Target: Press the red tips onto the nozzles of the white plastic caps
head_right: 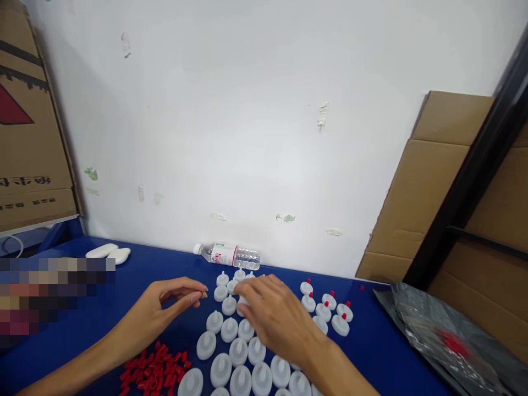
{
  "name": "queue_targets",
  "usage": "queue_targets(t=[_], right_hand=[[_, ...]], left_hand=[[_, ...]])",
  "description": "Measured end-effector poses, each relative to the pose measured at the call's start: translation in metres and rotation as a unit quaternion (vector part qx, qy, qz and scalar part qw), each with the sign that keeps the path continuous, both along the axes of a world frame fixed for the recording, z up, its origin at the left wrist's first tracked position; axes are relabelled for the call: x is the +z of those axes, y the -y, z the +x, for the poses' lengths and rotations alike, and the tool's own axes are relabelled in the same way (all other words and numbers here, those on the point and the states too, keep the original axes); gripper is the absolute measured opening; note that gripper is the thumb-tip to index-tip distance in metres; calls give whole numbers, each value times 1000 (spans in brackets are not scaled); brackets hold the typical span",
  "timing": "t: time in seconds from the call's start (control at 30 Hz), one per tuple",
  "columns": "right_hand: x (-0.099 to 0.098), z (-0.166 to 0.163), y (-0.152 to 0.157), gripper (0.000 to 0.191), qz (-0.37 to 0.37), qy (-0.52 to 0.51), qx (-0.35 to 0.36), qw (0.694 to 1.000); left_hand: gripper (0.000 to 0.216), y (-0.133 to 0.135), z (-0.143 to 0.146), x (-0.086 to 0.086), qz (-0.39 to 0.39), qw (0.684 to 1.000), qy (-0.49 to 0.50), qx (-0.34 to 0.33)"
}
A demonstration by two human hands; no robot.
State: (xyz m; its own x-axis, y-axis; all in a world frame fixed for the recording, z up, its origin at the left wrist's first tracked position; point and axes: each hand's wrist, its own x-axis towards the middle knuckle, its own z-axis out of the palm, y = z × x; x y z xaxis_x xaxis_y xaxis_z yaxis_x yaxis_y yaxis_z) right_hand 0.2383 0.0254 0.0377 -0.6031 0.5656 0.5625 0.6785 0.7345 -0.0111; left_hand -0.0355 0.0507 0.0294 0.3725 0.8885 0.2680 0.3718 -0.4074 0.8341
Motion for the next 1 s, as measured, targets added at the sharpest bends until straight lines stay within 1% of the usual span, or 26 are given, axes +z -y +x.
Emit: queue_targets(t=[0.1,0.27,0.4,0.6,0.77,0.9,1.0], right_hand=[[-1,-16,13,21,6,5,36,999],[0,-30,25,21,-5,-11,80,997],[-1,-32,25,16,-4,-14,86,996],[-5,-31,23,15,16,13,88,996],[-7,-33,23,16,17,38,80,996],[-8,-33,23,16,2,46,75,996],[-8,-33,23,15,14,66,72,995]], left_hand=[[31,7,6,0,-58,995,66,-38],[29,18,10,-1,-77,990,96,-70],[26,20,9,-3,-74,990,90,-75],[24,16,9,-7,-73,990,89,-81],[28,16,9,-8,-87,987,106,-81],[30,14,9,-10,-88,987,112,-74],[31,14,10,-10,-88,988,110,-70]])
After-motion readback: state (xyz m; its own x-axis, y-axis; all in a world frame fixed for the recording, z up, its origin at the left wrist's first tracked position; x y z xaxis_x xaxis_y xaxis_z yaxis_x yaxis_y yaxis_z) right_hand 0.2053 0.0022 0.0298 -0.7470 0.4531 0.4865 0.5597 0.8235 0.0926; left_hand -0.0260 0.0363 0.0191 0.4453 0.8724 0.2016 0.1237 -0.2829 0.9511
